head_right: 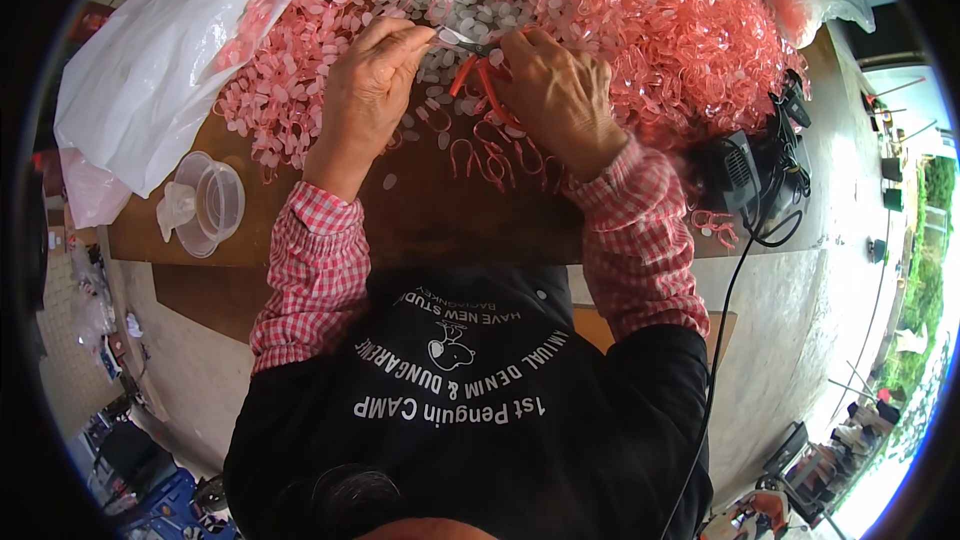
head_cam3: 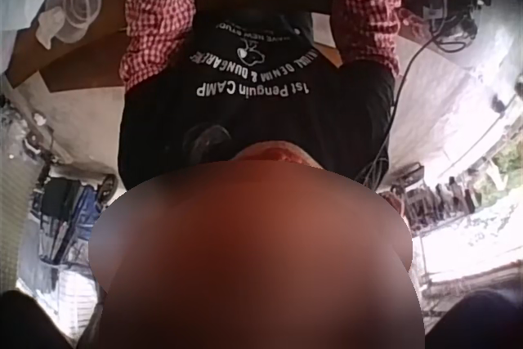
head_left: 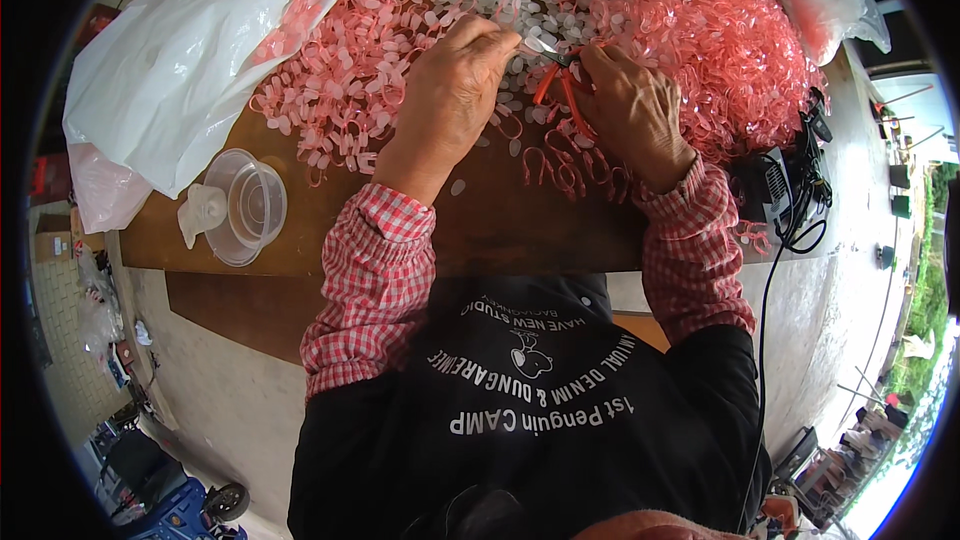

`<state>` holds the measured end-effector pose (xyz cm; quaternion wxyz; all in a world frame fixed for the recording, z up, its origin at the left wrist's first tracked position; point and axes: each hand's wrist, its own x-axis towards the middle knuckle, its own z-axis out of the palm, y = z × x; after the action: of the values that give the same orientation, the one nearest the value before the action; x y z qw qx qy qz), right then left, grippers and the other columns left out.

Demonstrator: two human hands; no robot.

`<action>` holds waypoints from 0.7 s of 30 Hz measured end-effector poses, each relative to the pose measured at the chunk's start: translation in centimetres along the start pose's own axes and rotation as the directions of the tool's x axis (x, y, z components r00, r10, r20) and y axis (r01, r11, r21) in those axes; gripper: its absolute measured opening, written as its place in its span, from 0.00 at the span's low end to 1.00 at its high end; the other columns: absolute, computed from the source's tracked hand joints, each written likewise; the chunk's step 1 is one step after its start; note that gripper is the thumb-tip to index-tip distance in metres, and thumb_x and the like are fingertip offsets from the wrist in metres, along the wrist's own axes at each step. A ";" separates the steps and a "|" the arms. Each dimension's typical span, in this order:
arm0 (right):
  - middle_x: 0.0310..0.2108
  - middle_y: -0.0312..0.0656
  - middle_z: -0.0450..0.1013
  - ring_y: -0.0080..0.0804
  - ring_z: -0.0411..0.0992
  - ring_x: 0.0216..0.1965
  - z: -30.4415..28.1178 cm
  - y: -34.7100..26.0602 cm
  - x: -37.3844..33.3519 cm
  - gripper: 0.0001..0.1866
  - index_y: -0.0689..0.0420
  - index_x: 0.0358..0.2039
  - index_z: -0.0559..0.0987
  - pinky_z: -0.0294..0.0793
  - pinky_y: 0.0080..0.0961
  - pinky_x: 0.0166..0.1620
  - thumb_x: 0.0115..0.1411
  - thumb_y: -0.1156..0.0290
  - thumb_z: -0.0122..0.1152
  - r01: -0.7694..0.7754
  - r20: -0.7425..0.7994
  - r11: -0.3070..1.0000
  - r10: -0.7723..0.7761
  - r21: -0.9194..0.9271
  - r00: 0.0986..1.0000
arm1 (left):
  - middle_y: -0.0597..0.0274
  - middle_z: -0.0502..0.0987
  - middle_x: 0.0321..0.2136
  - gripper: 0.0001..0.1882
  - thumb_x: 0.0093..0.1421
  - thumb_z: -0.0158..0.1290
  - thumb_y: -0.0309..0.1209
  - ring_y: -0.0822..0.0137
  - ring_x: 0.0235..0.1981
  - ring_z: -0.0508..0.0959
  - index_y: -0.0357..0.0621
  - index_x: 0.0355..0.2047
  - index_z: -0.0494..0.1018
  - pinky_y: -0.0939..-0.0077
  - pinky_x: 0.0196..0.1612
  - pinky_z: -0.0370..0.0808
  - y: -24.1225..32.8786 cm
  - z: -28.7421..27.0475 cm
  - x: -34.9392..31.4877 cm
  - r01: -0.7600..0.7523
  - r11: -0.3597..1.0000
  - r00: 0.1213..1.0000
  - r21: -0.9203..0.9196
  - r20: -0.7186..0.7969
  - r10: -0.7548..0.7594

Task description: Trimming small plastic flower decorations from a larger sprig using a pair of snips.

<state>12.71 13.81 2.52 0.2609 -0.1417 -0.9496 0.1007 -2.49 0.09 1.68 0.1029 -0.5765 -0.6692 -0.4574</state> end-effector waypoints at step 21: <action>0.27 0.38 0.77 0.21 0.75 0.30 0.9 1.3 0.3 0.11 0.62 0.37 0.78 0.73 0.23 0.31 0.55 0.70 0.67 -0.166 0.098 0.875 0.136 0.455 0.986 | 0.53 0.78 0.24 0.04 0.53 0.59 0.23 0.62 0.22 0.78 0.36 0.31 0.78 0.74 0.26 0.74 1.9 1.8 -0.5 0.235 0.950 0.971 -0.203 0.091 -0.221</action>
<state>12.26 15.04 1.59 0.2485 -0.1461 -0.8921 0.3479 0.06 0.95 1.29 -0.0353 -0.5179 -0.6818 -0.5155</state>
